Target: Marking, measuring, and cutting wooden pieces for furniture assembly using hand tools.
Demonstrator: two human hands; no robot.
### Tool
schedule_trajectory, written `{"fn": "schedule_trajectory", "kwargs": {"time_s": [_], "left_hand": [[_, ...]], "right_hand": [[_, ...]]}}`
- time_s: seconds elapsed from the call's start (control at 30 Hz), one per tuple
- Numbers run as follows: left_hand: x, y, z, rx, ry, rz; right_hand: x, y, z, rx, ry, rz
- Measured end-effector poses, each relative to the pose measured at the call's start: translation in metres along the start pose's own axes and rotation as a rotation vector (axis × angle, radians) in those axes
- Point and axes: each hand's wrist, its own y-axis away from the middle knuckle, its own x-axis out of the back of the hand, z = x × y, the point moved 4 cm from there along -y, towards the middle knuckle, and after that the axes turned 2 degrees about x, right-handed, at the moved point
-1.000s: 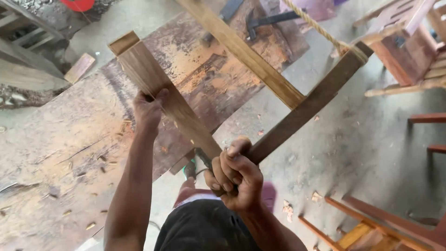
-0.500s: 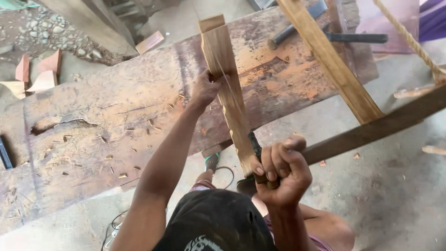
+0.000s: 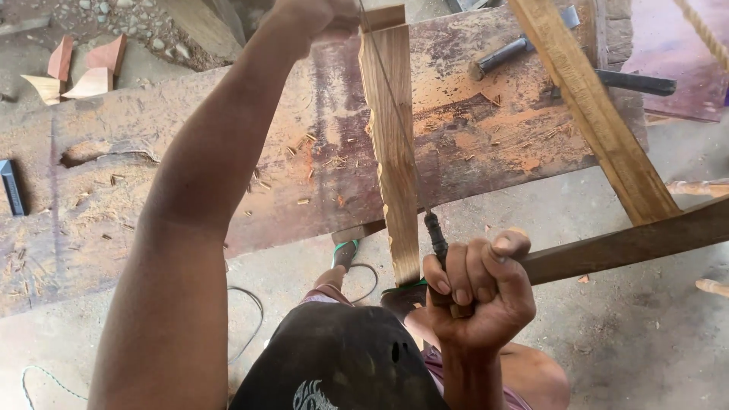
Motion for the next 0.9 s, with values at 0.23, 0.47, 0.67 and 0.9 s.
{"fn": "schedule_trajectory", "kwargs": {"time_s": [0.23, 0.47, 0.67, 0.9], "left_hand": [[-0.017, 0.017, 0.022, 0.154, -0.009, 0.029], [-0.017, 0.022, 0.030, 0.066, -0.135, -0.043], [-0.020, 0.040, 0.041, 0.116, -0.063, -0.036], [-0.020, 0.030, 0.032, 0.080, -0.033, -0.028]], "right_hand": [[-0.006, 0.006, -0.004, 0.005, -0.024, -0.037], [-0.018, 0.048, -0.024, 0.006, -0.060, 0.076], [-0.016, 0.036, -0.016, -0.023, 0.006, 0.092], [0.011, -0.069, 0.046, 0.056, 0.022, -0.132]]}}
